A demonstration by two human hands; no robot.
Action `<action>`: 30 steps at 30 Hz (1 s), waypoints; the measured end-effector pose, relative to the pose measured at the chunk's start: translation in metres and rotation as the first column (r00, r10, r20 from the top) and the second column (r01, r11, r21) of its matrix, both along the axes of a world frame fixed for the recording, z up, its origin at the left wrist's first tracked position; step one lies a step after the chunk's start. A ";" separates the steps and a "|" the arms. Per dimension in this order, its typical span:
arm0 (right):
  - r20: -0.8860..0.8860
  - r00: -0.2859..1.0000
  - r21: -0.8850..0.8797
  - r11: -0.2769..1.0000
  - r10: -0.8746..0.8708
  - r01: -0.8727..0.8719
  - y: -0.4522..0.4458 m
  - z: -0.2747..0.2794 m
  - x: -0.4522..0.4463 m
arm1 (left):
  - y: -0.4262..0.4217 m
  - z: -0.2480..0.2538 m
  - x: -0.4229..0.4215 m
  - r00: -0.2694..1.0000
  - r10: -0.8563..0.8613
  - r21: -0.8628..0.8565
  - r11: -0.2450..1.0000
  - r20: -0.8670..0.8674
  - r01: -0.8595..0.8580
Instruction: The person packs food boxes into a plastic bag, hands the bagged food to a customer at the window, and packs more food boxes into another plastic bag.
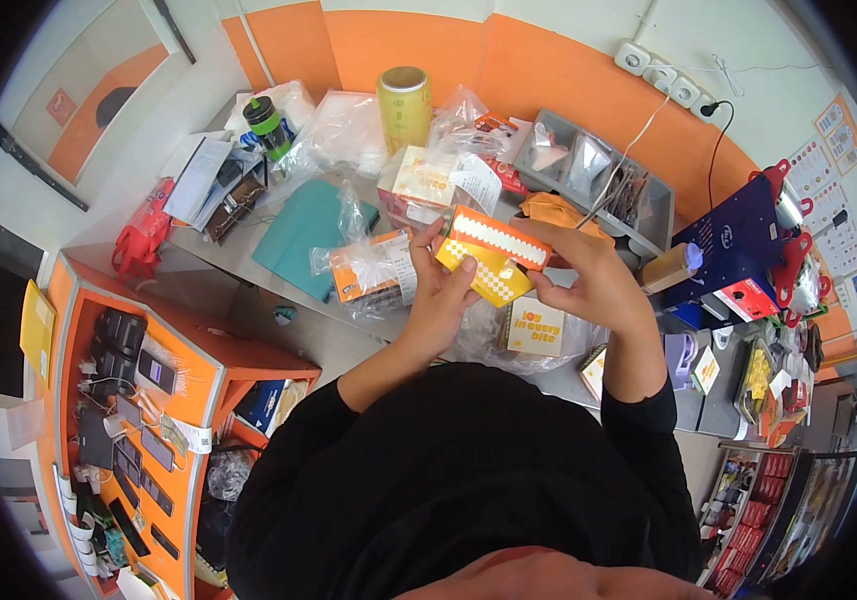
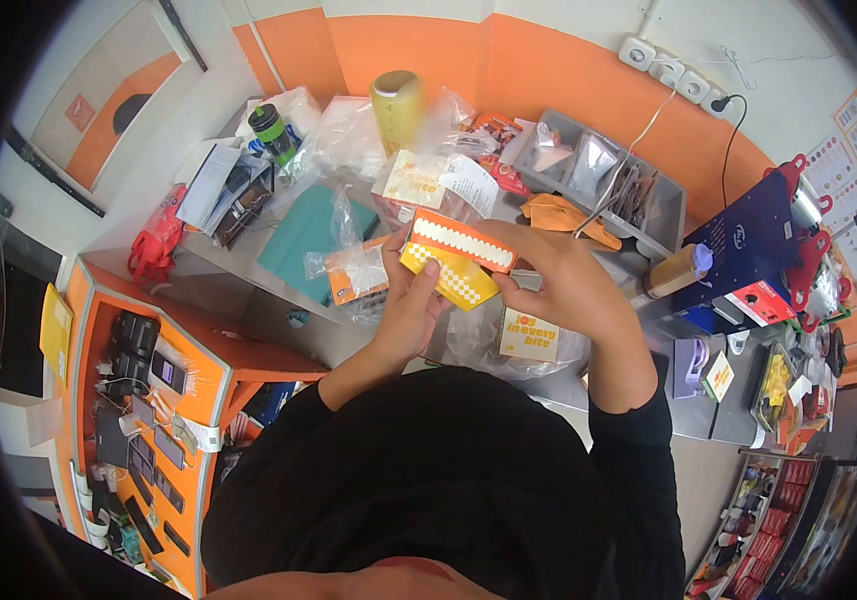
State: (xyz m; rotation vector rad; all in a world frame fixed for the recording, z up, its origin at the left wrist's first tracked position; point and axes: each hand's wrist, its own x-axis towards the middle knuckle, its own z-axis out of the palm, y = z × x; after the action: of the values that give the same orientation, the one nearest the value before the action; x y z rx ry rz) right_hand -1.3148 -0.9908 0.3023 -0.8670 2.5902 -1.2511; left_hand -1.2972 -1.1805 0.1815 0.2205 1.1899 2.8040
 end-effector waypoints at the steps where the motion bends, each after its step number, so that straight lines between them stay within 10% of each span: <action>1: -0.211 0.976 0.011 0.998 0.056 -0.054 -0.002 0.000 -0.001 | 0.000 0.001 -0.001 1.000 -0.001 -0.017 1.000 0.008 0.001; 2: -0.412 0.905 0.033 0.994 0.110 -0.106 -0.003 -0.001 -0.002 | -0.001 0.003 -0.002 1.000 0.001 -0.017 1.000 0.008 0.000; 17: -0.214 0.976 -0.123 0.990 0.046 -0.073 -0.003 -0.014 -0.003 | -0.004 -0.012 -0.011 0.995 -0.087 0.001 0.996 0.039 0.087; 19: -0.195 0.981 -0.145 0.988 0.019 -0.048 -0.003 -0.016 0.000 | -0.003 -0.022 -0.017 0.943 -0.072 -0.173 0.985 -0.325 0.016; 21: -0.173 0.985 -0.169 0.985 -0.009 -0.020 -0.004 -0.019 0.002 | 0.002 -0.012 -0.009 0.948 -0.080 -0.182 0.983 -0.309 0.023; 30: -0.521 0.844 -0.147 0.987 -0.127 0.058 -0.016 -0.036 0.006 | 0.007 0.001 -0.011 0.949 0.117 -0.394 0.889 -0.292 -0.231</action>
State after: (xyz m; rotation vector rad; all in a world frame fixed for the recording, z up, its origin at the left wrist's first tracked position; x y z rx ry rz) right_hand -1.3091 -1.0064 0.2660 -1.2851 3.0265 -1.3706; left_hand -1.3079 -1.1732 0.1825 0.4788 1.9364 2.6212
